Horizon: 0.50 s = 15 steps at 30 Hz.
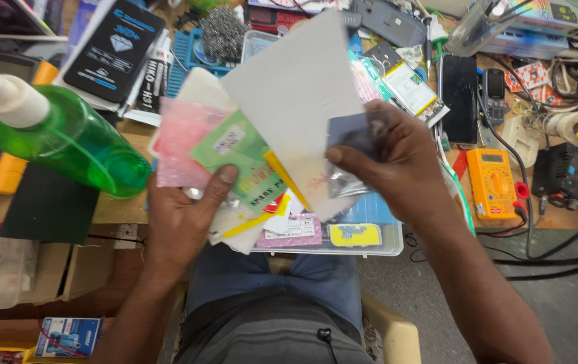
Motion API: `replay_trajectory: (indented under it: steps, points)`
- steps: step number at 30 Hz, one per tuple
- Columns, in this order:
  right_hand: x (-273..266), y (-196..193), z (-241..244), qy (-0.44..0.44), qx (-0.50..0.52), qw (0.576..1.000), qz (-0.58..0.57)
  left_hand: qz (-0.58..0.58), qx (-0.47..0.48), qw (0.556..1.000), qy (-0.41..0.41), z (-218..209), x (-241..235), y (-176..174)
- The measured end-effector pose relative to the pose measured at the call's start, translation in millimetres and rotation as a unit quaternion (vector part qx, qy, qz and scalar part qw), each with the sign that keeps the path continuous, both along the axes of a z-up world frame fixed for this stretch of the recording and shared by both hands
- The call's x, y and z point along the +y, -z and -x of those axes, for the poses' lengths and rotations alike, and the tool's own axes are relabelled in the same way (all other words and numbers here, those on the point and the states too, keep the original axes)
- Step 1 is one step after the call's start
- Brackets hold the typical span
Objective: The person sorts through small plastic bags containing electronic spare parts inside a clear plastic box. They pick up, inspect, and rearrange the bags, occasionally moving them between compartments and the work surface.
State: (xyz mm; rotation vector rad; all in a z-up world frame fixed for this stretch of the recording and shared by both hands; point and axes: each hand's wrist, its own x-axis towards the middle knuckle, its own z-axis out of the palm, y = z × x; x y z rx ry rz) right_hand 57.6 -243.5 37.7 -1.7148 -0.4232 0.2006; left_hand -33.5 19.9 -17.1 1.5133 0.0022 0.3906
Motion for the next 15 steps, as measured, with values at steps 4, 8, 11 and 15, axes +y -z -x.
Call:
replay_trajectory:
  steps: [4, 8, 11, 15]
  points:
    - [5, -2, -9, 0.010, 0.007, 1.000, -0.005, -0.018, -0.017, 1.000, -0.007, -2, 3, -4]
    - [-27, -4, -13, 0.060, 0.021, 0.998, -0.003, -0.022, -0.023, 0.999, -0.023, 2, 18, 0]
    - [-53, 6, -9, 0.079, 0.050, 0.990, -0.109, 0.004, 0.010, 1.000, -0.026, 9, 22, 8]
    - [-69, 25, -13, 0.109, 0.043, 0.986, -0.121, -0.008, 0.026, 0.999, -0.033, 3, 23, 6]
